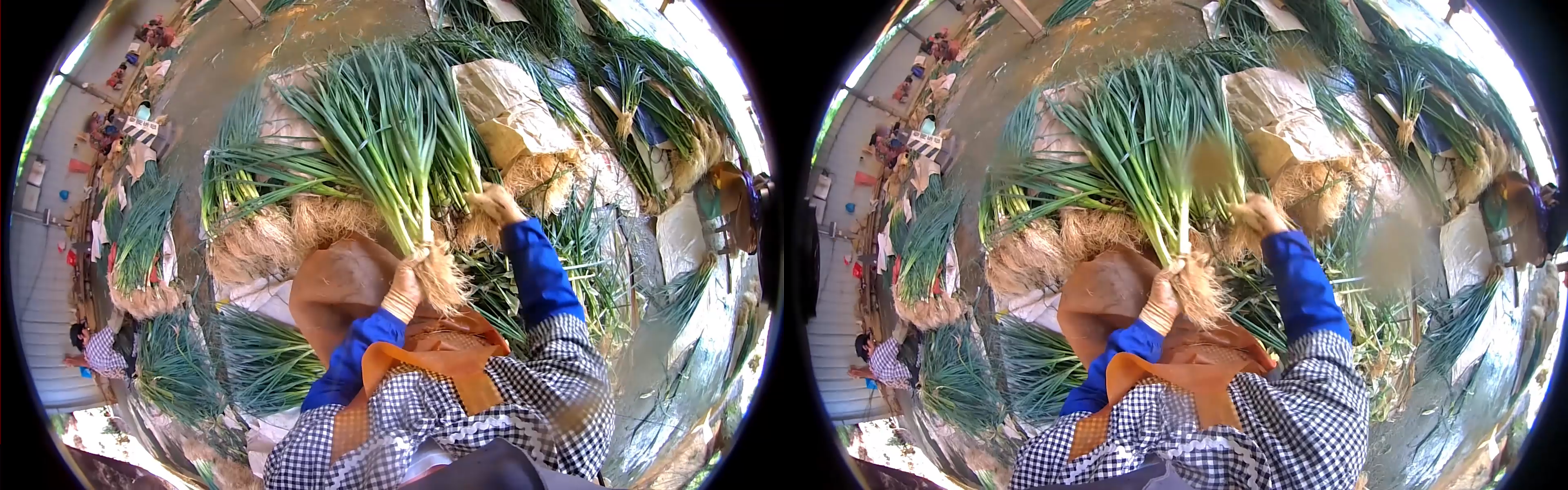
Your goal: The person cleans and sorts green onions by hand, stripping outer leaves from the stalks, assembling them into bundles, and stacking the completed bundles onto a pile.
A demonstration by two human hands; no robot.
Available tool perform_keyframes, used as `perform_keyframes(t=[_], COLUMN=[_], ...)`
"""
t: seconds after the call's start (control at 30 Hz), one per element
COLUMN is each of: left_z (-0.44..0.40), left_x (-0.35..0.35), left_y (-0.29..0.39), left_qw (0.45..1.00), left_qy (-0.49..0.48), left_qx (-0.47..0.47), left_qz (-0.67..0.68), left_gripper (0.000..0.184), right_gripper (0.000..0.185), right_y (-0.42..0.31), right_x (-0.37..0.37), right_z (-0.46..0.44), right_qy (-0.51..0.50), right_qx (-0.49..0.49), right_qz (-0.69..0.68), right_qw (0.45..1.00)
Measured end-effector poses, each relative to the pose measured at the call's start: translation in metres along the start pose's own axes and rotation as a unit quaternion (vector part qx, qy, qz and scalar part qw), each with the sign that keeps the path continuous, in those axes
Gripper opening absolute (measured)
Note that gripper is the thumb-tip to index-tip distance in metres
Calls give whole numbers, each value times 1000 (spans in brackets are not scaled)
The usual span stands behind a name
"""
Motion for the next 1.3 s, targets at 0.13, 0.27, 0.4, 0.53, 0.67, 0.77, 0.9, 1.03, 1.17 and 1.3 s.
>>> perform_keyframes(t=[0.13,0.27,0.4,0.53,0.67,0.77,0.9,1.03,1.17,1.3], left_z=[10,12,-7,-9,-16,-14,-13,-17,-13,-18], left_x=[-7,-14,-45,-47,-52,-47,-50,-52,-53,-42], left_y=[-40,-50,-51,-44,-34,-35,-40,-37,-33,-31], left_qw=[995,993,996,993,992,992,994,995,991,993], left_qy=[-8,39,76,114,123,124,105,76,128,106], left_qx=[-94,-107,-28,10,20,-5,16,41,28,49], left_qz=[14,-8,-35,6,20,23,-27,-48,-15,2], left_gripper=[28,32,29,25,24,26,26,21,24,23], right_gripper=[29,37,24,27,34,42,46,28,28,27], right_y=[46,56,28,3,45,74,36,19,-9,37], right_x=[60,59,65,71,24,-24,-1,62,87,77], right_z=[32,15,10,87,177,181,133,63,102,143], right_qy=[-44,-2,220,130,145,154,22,-87,63,-302], right_qx=[-11,70,-68,-247,-60,68,-205,-134,-459,-283], right_qz=[-132,-210,300,262,100,419,342,131,519,363], right_qw=[990,975,926,924,983,892,917,978,718,835])
Point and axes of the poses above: each hand's wrist, its own z-axis away from the middle knuckle, its own x-axis out of the palm, y = z × x, the point moved 3 cm from there along -z, towards the middle knuckle, and after that the axes turned 4 degrees about z, right-handed, at the moved point
